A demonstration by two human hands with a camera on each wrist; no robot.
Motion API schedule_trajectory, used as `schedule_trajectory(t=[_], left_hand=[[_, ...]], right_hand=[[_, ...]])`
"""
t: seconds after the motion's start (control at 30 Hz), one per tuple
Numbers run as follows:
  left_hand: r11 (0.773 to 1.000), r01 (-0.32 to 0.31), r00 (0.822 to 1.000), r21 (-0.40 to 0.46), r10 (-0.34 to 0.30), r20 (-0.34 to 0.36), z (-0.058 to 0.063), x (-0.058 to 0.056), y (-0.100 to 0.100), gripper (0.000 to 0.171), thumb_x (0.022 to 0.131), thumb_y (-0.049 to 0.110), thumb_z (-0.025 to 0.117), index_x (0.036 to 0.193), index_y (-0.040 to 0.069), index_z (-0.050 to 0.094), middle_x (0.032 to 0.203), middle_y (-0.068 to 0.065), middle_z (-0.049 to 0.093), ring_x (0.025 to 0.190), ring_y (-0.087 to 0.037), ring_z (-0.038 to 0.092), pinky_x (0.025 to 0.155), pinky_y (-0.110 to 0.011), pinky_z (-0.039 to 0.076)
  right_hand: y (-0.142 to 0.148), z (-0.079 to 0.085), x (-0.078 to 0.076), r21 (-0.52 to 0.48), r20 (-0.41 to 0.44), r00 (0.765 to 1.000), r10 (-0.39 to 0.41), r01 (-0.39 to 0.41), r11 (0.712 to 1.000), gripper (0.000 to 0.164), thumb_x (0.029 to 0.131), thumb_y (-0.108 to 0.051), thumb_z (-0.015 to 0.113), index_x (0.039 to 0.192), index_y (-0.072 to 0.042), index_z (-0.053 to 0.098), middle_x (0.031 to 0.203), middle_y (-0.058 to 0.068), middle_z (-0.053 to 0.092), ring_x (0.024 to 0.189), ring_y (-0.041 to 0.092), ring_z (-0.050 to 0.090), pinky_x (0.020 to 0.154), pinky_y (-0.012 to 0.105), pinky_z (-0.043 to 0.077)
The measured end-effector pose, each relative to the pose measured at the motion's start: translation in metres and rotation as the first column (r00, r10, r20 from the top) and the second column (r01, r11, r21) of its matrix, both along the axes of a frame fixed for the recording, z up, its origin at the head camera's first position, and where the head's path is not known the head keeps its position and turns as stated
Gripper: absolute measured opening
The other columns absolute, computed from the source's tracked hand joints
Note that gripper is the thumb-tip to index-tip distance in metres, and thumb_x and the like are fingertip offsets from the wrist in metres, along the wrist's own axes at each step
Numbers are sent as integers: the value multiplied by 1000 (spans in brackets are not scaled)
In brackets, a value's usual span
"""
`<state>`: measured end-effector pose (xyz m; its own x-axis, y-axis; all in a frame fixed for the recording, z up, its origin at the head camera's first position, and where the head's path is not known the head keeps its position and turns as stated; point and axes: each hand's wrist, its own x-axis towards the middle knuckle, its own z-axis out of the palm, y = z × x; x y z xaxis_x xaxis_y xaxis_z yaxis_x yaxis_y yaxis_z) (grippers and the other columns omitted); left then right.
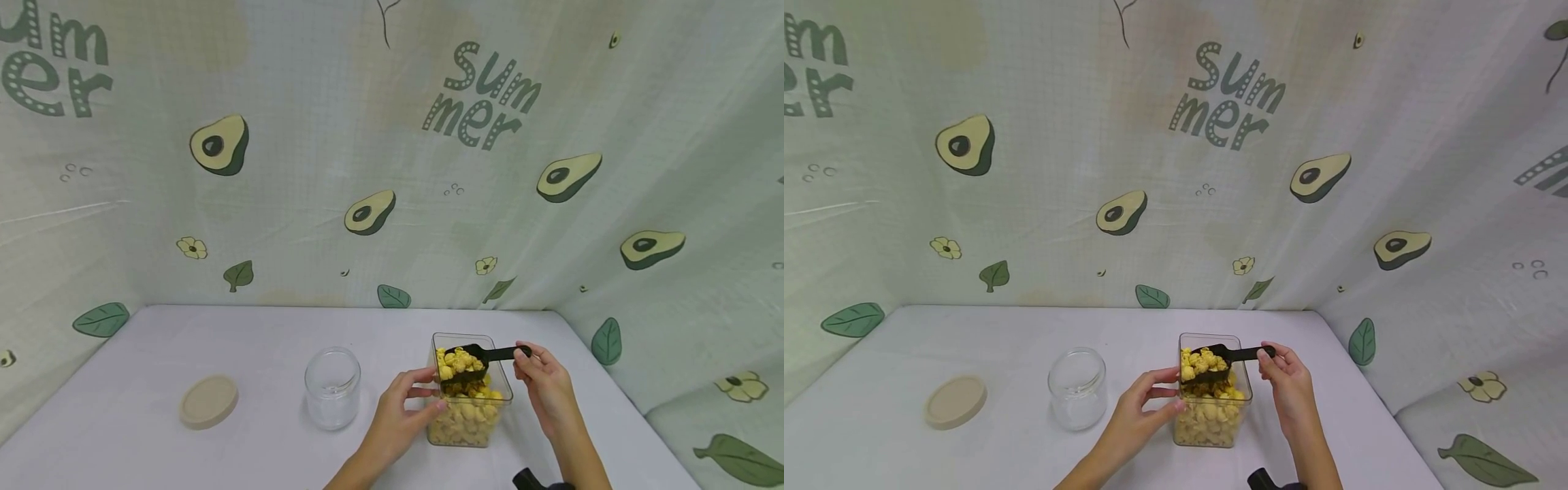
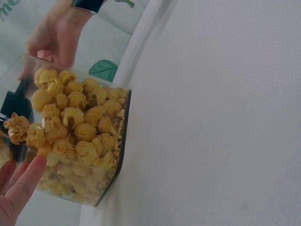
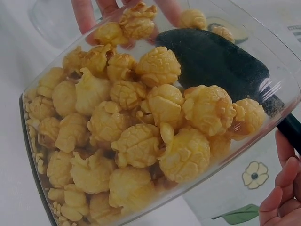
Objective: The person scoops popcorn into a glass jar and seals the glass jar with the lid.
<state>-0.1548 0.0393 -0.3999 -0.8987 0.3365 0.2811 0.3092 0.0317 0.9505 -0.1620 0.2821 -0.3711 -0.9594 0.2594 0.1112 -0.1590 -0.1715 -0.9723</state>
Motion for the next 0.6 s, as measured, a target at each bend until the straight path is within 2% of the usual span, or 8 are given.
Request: schedule_trajectory(t=[0.4,0.6], left_hand=[[1000,-6,1000,-6,6,8,1,-1,0,47,84,29,67,127,14,54,123,-10,55,102,-26,59,73,-19,51],[1000,-6,999,-18,7,36,1,-1,0,46,84,29,68,126,15,55,123,-9,55,103,-24,58,74,-19,51]], right_hand=[[2,-1,-3,-98,-34,999,9,-12,995,11,92,-9,56,96,-18,62,71,-8,59,68,6,51,66,19,43],[-1,-1,-2,-99,-48,999,-7,3,995,11,91,-7,57,97,-16,61,69,-8,58,67,6,50,66,19,43]])
